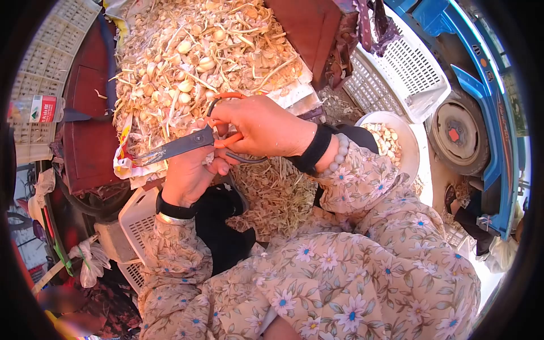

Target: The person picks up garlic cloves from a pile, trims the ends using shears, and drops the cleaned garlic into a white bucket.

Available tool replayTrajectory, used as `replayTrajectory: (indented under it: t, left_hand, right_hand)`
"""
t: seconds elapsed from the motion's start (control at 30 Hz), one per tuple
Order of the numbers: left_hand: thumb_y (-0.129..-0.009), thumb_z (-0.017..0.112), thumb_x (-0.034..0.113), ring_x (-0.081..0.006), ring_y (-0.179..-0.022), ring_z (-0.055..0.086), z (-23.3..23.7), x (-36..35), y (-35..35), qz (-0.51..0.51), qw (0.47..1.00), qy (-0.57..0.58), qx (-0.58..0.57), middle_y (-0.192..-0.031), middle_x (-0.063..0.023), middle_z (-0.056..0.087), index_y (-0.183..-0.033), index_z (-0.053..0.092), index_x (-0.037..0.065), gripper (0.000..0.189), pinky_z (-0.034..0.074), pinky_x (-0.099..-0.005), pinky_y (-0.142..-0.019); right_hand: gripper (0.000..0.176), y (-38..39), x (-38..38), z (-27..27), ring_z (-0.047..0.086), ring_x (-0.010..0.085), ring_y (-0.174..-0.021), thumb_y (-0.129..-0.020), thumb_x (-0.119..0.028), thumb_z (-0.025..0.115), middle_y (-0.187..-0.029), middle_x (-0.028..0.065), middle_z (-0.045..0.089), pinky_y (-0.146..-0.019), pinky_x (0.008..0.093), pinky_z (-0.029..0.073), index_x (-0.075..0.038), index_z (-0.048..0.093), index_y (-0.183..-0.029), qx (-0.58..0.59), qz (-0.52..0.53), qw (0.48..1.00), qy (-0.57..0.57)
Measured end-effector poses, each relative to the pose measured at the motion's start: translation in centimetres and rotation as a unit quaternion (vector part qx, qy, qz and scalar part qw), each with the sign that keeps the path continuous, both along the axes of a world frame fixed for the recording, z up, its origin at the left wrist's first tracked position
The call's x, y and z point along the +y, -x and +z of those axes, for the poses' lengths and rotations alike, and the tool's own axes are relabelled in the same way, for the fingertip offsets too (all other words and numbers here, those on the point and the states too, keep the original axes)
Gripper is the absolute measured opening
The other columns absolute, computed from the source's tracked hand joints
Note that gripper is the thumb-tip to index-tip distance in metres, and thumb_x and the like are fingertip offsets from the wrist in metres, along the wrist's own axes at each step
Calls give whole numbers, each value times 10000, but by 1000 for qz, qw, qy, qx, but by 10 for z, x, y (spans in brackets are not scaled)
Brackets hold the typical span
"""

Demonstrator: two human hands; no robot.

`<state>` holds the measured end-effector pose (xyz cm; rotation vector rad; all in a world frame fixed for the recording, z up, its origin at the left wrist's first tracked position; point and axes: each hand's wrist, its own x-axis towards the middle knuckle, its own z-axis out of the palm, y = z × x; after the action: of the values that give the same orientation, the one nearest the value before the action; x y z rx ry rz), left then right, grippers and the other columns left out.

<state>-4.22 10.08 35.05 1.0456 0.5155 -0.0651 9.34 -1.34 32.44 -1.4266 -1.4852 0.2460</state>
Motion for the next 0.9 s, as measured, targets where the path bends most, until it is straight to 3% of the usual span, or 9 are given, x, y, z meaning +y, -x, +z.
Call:
replayTrajectory:
  t: [0.23, 0.3, 0.4, 0.53, 0.63, 0.67, 0.73, 0.83, 0.9]
  left_hand:
    - [-882, 501, 136, -163, -631, 594, 30, 10, 25, 36, 988, -122, 91, -906, -133, 613, -1153, 397, 8, 317, 447, -225, -503]
    - [-848, 474, 40, -135, -561, 555, 46, 20, 47, 41, 977, -178, 114, -944, -157, 605, -926, 432, 50, 89, 407, -205, -464]
    - [-810, 498, -6, -99, -560, 545, 46, 44, 118, 50, 934, -308, 174, -930, -134, 597, -803, 414, 69, 113, 383, -187, -452]
    - [-747, 649, 135, -253, -644, 588, 13, 97, 247, -239, 617, -622, 418, -823, -128, 624, -832, 613, 12, 153, 475, -326, -628]
    - [-719, 679, 196, -326, -700, 577, -11, 98, 270, -63, 591, -729, 339, -796, -144, 625, -867, 651, 31, 223, 472, -362, -699]
    - [-749, 661, 156, -240, -696, 604, -10, 100, 249, -32, 595, -732, 330, -792, -126, 625, -881, 652, 24, 187, 486, -324, -655]
    - [-793, 627, 91, -136, -665, 589, 9, 81, 175, 115, 719, -629, 273, -822, -92, 618, -900, 643, 4, 139, 476, -256, -589]
    - [-826, 591, 37, -79, -631, 547, 19, 66, 75, 139, 755, -637, 77, -773, -33, 606, -897, 635, -21, 102, 442, -201, -556]
    - [-798, 618, 44, -96, -629, 554, 9, 75, 23, 118, 716, -688, 5, -766, -64, 617, -910, 637, -13, 127, 446, -228, -573]
  right_hand:
    - [208, 15, -2, 10, 554, 206, -557, -738, -139, 675, -594, 47, 486, -706, 336, 476, -47, 520, -840, 43, 7, 999, 10]
    - [189, 10, -9, 19, 508, 138, -550, -744, -98, 663, -586, 38, 452, -646, 302, 459, -29, 503, -814, 169, 17, 985, 31]
    - [166, 2, -18, 19, 397, 36, -597, -767, -53, 636, -616, -24, 399, -543, 210, 368, -27, 472, -764, 262, 42, 963, 44]
    - [162, -8, -19, 15, 444, 10, -651, -796, -95, 650, -710, -49, 504, -578, 174, 377, -32, 569, -921, 337, 79, 937, 40]
    - [312, -12, -15, 10, 540, 34, -750, -791, -105, 666, -814, -11, 603, -686, 192, 439, -1, 561, -1065, 368, 64, 927, 41]
    - [319, -13, -15, 11, 582, 69, -835, -793, -91, 658, -901, 32, 637, -763, 221, 462, 24, 549, -1071, 368, 54, 927, 44]
    - [326, -16, -13, 7, 586, 77, -848, -792, -95, 660, -915, 42, 640, -772, 229, 465, 24, 548, -1074, 382, 42, 923, 33]
    - [273, -19, -11, 9, 585, 72, -786, -794, -117, 658, -847, 34, 627, -711, 216, 464, 18, 558, -1009, 400, -2, 916, 31]
    - [187, -20, -10, 9, 577, 55, -710, -790, -131, 660, -754, 16, 605, -626, 190, 454, 11, 574, -875, 454, -8, 891, -22]
